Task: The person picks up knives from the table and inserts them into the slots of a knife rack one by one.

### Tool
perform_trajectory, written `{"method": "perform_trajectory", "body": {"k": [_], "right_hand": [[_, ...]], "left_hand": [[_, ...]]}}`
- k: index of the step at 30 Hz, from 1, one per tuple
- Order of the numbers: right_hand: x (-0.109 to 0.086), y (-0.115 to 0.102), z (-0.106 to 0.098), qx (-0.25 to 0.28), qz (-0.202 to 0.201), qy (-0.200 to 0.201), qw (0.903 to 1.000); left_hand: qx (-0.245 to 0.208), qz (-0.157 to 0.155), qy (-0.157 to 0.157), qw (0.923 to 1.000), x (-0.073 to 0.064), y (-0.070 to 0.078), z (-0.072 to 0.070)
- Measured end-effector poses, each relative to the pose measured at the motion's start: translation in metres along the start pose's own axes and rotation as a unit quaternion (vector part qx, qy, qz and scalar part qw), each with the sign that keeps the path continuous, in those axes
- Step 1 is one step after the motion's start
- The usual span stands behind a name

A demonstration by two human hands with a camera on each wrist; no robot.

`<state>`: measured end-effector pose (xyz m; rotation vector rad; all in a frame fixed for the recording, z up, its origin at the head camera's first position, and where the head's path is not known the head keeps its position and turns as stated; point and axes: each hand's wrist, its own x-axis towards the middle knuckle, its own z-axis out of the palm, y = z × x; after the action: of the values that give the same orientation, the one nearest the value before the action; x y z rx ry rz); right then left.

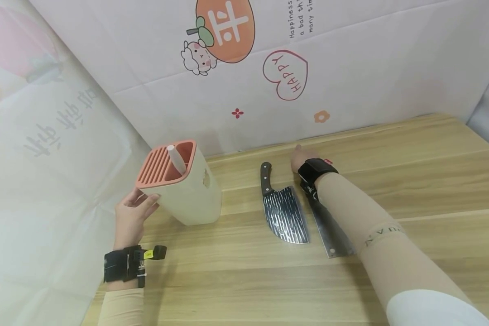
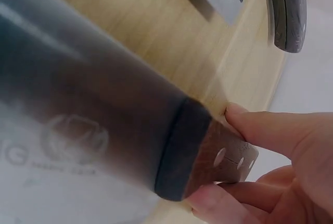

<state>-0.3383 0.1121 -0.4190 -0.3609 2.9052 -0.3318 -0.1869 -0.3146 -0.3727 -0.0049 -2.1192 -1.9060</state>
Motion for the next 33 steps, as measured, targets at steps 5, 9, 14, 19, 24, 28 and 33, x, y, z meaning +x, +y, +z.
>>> {"method": "perform_trajectory", "body": {"k": [5,9,14,19,24,28,33], "right_hand": [[-0.003,0.003,-0.002,0.024,-0.024,0.020,0.9992],[-0.010,0.006,-0.009,0.080,-0.023,0.024,0.9962],[-0.016,0.010,-0.019,0.117,-0.017,0.030,0.9926],[-0.024,0.014,-0.028,0.136,-0.020,0.051,0.9892],[-0.036,0.015,-0.041,0.140,-0.026,0.052,0.9885],[-0.046,0.012,-0.055,0.167,-0.028,0.037,0.9849],[-0.057,0.003,-0.079,0.168,-0.045,0.051,0.9835]], "left_hand": [[-0.009,-0.005,0.001,1.0000,0.000,0.000,0.000],[-0.007,-0.006,0.000,1.0000,0.000,-0.001,0.000],[-0.005,-0.005,0.002,1.0000,0.000,0.000,-0.001],[-0.007,-0.011,0.000,0.9999,0.000,0.000,-0.001],[-0.005,-0.022,0.001,0.9997,0.000,0.003,-0.001],[-0.004,-0.029,-0.002,0.9996,-0.002,0.004,-0.003],[0.007,-0.037,-0.002,0.9993,-0.006,0.005,-0.005]]}}
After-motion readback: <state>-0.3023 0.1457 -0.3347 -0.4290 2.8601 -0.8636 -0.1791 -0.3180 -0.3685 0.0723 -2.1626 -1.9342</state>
